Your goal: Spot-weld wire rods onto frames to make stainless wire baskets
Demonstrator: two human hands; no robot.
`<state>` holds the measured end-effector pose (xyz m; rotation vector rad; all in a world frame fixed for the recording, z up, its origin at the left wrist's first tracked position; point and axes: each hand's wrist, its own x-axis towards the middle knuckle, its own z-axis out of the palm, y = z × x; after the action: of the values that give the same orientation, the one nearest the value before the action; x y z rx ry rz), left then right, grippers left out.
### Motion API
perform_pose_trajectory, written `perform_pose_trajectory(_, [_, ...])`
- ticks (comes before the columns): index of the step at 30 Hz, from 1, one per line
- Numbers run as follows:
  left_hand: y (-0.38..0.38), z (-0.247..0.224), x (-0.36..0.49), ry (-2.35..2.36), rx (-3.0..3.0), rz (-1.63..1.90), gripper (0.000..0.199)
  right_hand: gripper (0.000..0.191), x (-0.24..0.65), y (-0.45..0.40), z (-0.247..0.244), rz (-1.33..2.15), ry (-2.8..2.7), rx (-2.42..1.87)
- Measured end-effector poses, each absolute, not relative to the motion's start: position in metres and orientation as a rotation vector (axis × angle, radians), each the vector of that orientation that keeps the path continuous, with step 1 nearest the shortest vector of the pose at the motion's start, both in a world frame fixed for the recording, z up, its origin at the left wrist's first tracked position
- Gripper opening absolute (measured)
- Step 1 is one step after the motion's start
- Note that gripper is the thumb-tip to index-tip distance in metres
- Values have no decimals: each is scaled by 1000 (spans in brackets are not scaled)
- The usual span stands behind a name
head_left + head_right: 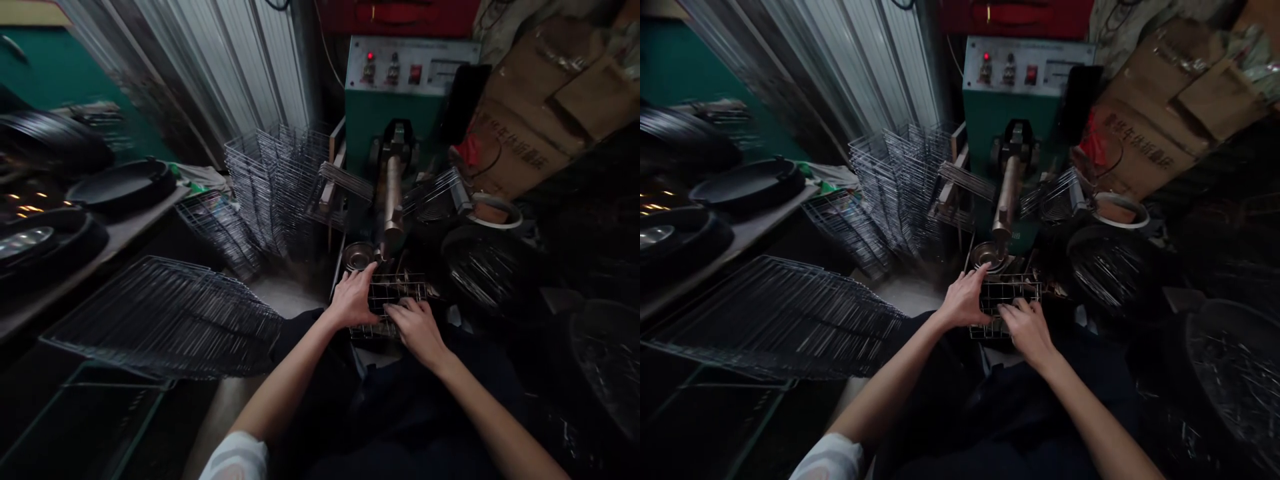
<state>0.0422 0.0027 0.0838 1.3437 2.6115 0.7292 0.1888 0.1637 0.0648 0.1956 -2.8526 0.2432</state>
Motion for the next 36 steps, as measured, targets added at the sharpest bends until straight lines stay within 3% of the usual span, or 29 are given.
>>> perform_pose_trajectory(6, [9, 98, 38, 2613, 1370, 767, 133, 44, 189, 171, 67, 296, -2717, 228])
perform_pose_trajectory(23, [19, 110, 7, 2660, 1343, 828, 130, 39, 154, 182, 74, 302, -2637, 185])
perform_pose_trajectory(32, [24, 114, -2, 2673, 1301, 822, 132, 29, 146, 179, 83, 286, -2631, 82])
perform_pose_trajectory(36, [31, 115, -17, 2701, 1287, 788, 132, 12, 130, 181, 88, 152, -2620, -95])
